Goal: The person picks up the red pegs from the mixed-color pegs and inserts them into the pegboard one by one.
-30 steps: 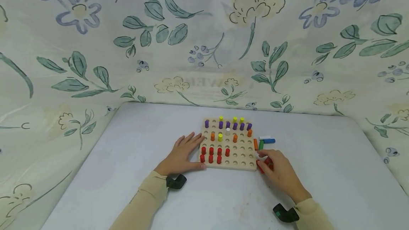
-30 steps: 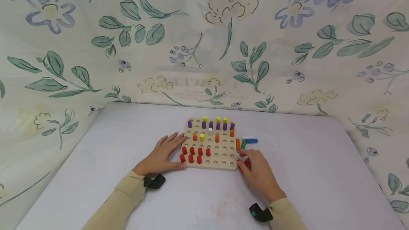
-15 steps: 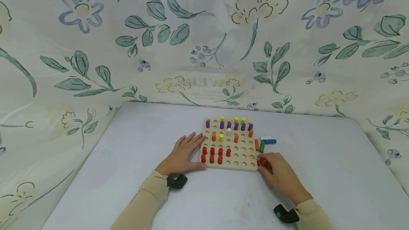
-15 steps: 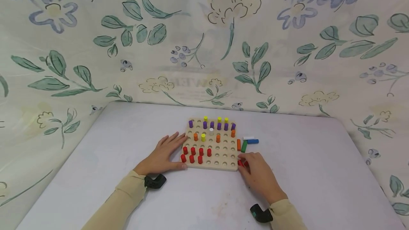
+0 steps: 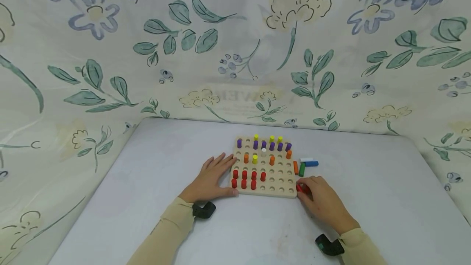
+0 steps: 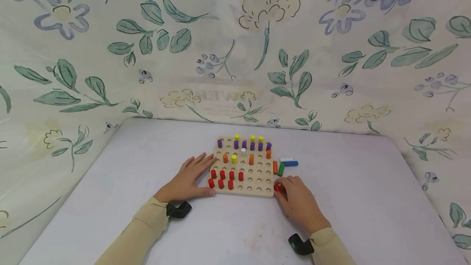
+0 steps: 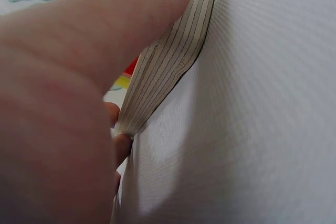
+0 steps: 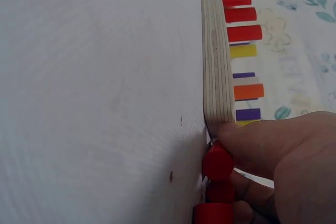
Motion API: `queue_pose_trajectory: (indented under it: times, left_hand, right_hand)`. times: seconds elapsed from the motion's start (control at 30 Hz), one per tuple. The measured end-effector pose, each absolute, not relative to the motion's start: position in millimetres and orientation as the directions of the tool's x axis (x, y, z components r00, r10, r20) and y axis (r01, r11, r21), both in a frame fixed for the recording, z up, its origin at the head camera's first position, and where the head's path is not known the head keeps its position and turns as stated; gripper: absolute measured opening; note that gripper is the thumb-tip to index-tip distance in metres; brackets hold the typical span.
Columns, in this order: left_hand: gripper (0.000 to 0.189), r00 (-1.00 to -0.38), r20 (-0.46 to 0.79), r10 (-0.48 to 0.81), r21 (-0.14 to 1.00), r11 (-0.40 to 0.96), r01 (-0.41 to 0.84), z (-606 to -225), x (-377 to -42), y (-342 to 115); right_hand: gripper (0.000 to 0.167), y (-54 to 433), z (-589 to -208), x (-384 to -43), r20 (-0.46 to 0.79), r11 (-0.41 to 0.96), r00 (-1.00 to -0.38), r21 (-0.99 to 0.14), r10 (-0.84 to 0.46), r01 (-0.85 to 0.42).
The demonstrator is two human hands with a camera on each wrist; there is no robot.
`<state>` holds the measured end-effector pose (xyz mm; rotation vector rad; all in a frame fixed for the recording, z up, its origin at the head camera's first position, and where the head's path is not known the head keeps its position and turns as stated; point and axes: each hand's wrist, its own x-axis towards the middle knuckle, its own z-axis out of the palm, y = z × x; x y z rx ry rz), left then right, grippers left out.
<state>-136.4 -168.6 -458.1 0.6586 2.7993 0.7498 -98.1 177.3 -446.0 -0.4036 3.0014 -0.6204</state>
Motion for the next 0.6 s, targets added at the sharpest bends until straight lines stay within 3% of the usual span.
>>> queue_pose_trajectory:
  times: [0.6]
  left_hand:
    - [0.101,-0.878,-0.008,0.479,0.506,0.759,0.409,-461.5,-137.4,-170.3]
  right_hand:
    - [0.022,175.9,-442.3,-99.5,-0.018,0.854,-0.978,-0.491,-0.209,-0.174]
